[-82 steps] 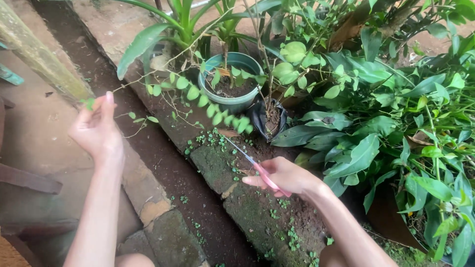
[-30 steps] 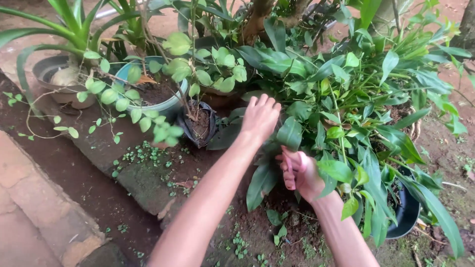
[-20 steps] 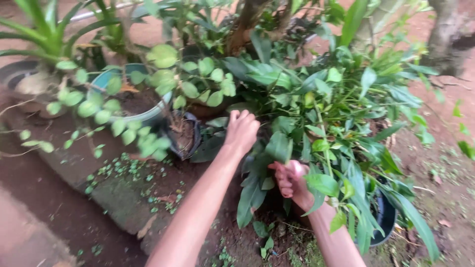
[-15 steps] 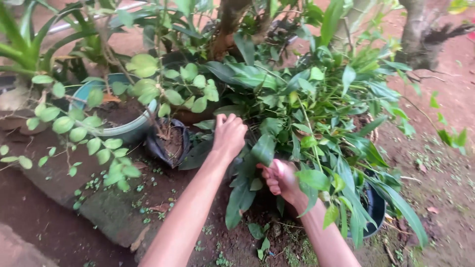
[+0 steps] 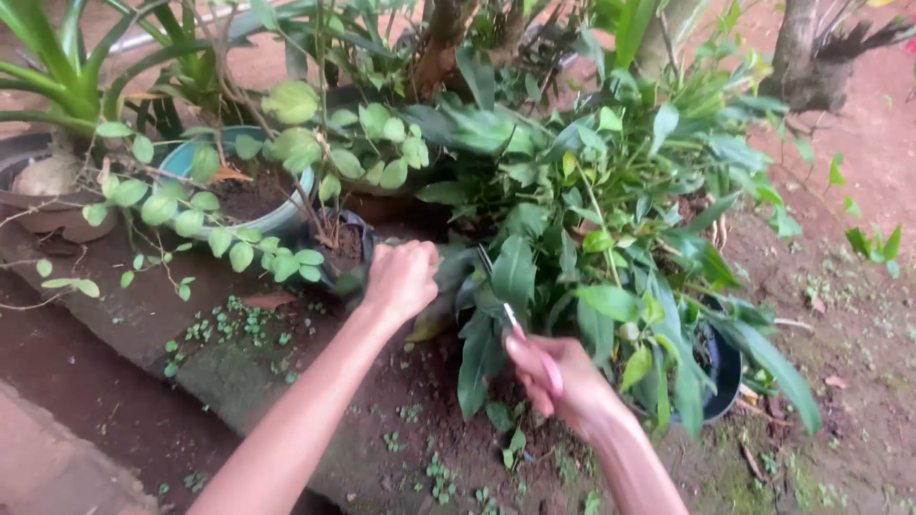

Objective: Prune various garden plants and remove dead leaves using scissors.

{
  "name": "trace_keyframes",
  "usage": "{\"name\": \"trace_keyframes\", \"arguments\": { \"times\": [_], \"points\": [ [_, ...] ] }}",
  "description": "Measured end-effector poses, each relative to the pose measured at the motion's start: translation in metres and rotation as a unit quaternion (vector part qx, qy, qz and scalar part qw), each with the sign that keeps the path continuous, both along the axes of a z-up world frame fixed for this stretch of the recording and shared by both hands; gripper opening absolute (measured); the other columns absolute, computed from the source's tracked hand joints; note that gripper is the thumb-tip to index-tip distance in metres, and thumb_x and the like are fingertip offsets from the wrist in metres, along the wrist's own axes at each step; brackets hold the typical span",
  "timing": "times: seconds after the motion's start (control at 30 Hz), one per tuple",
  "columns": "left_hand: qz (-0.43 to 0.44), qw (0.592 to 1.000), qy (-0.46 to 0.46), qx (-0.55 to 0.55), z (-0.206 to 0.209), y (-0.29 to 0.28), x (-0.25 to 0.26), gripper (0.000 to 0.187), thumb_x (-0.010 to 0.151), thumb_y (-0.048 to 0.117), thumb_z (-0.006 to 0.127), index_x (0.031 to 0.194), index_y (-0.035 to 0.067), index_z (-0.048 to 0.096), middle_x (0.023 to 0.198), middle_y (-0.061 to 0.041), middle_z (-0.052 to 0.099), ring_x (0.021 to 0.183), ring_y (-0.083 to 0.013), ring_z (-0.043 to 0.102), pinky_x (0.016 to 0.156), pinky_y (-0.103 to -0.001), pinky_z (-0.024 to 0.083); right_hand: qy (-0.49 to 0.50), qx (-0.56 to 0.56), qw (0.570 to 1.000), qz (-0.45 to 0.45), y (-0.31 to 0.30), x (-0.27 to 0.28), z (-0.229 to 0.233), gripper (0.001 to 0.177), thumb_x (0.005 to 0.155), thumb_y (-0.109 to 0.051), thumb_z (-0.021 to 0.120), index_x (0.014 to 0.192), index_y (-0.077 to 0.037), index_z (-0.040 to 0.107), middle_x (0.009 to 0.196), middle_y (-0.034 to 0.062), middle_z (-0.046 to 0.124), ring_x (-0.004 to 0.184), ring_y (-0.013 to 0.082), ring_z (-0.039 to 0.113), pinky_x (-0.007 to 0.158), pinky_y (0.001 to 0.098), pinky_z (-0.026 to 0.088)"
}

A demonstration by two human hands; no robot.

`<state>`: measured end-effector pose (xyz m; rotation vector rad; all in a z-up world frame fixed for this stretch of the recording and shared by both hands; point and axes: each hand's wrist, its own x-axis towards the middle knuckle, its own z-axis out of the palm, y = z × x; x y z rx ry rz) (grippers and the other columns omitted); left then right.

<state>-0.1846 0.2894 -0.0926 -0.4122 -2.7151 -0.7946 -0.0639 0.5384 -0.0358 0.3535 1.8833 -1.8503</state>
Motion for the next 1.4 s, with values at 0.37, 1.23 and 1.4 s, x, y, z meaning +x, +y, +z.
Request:
{"name": "trace_keyframes", "arguments": {
  "times": [0.37, 1.23, 1.4],
  "points": [
    [0.025, 0.939, -0.314, 0.135, -0.039, 0.004, 0.069, 0.023, 0.089, 0.011, 0.064, 0.107, 0.007, 0.077, 0.102, -0.015, 0.078, 0.093, -0.0284, 0.078, 0.091, -0.04, 0.057, -0.023, -0.028, 0.999, 0.027, 0.032, 0.102, -0.041, 0.072, 0.079, -0.035, 0.082, 0.138, 0.001, 0.06, 0.051, -0.0043, 0.049, 0.035, 0.0075, 0.043, 0.036, 0.0246, 0.035],
    [0.031, 0.653, -0.461, 0.6, -0.085, 0.167, 0.186, 0.032, 0.094, 0.022, 0.069, 0.11, -0.005, 0.071, 0.105, -0.018, 0.074, 0.097, -0.0272, 0.07, 0.1, -0.039, 0.056, -0.013, -0.031, 0.999, -0.021, 0.057, 0.144, -0.056, 0.065, 0.082, -0.017, 0.081, 0.143, -0.008, 0.062, 0.056, -0.0032, 0.057, 0.037, 0.0065, 0.046, 0.035, 0.0241, 0.036],
    [0.032, 0.638, -0.551, 0.536, -0.042, 0.168, 0.184, 0.035, 0.101, 0.029, 0.057, 0.11, -0.001, 0.073, 0.106, -0.013, 0.078, 0.103, -0.0168, 0.075, 0.102, -0.033, 0.054, -0.016, -0.043, 0.997, -0.057, 0.071, 0.149, -0.057, 0.063, 0.082, -0.019, 0.081, 0.142, -0.008, 0.063, 0.053, -0.0027, 0.056, 0.037, 0.0075, 0.047, 0.035, 0.025, 0.038]
  ]
}}
